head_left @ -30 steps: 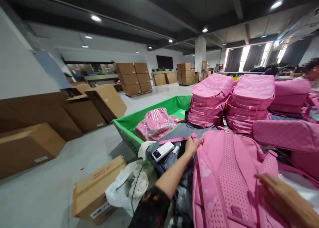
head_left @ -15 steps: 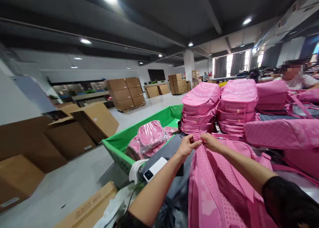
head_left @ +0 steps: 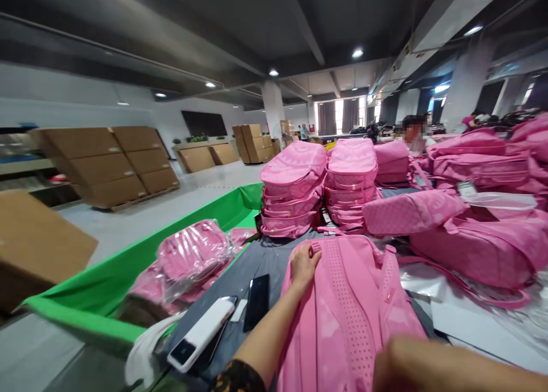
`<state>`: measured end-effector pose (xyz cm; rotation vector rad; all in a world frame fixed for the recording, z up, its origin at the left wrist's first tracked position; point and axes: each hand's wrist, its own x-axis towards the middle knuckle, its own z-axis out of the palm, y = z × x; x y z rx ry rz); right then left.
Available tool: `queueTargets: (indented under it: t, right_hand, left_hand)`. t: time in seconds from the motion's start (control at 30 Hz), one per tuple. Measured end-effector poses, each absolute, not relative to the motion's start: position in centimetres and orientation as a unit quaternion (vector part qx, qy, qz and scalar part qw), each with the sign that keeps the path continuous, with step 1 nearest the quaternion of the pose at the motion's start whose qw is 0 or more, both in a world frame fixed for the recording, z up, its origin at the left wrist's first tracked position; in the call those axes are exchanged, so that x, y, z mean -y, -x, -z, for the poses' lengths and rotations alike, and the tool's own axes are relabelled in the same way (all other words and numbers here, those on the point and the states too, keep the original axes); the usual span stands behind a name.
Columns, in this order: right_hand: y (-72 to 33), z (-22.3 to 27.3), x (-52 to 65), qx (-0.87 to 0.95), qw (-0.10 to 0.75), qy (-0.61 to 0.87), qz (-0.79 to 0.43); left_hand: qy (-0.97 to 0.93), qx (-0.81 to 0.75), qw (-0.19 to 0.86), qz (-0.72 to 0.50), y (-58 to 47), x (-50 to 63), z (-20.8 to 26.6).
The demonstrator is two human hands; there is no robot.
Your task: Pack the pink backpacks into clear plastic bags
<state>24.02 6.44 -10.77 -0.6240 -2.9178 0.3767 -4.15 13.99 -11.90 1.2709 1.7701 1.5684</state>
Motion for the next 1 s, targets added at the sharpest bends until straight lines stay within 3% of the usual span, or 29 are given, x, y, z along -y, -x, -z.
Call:
queueTargets:
  t: [0.07,0.13,0.23,0.43,0.6,0.7,0.87,1.0]
  right_hand:
    - [-25.6,7.2,-11.5,0.915,0.085,0.355,-0.17]
    - [-26.3,4.7,-16.7,0.824,0.111,0.538,-0.138]
    - [-25.6,4.4,-22.1,0.75,0.1,0.644,-0.113]
    - [-22.6,5.9,-22.4,0.782,0.185,0.587,-0.102]
    - [-24.8,4.4,-19.2,0.824,0.3,0.457,-0.152]
    - [-26.7,4.3,-19.0,0.796,0.36,0.45,-0.184]
    - [-27.4,5.0,-21.4,0.77,0.392,0.463,-0.2]
    - [-25.2,5.4,-22.8,0.779,0.387,0.431,-0.24]
  left_hand:
    - [-0.478,-0.665,0.166,-0.55,3.6,-13.6,12.1]
    - [-0.521,-0.688,0.068,-0.5,3.4,-13.5,11.8]
    - [-0.637,-0.664,-0.039,-0.39,2.6,-14.6,11.3]
    - [-0.805,-0.483,0.071,-0.336,-2.3,-19.8,10.6]
    - [-0.882,-0.39,0.073,-0.256,-6.8,-22.3,8.7]
    - [-0.894,-0.389,0.042,-0.217,-7.5,-22.1,6.8]
    - [-0.88,-0.445,-0.113,-0.121,-6.3,-17.7,5.1]
    - [-0.87,-0.489,-0.06,-0.024,-6.6,-10.3,8.9]
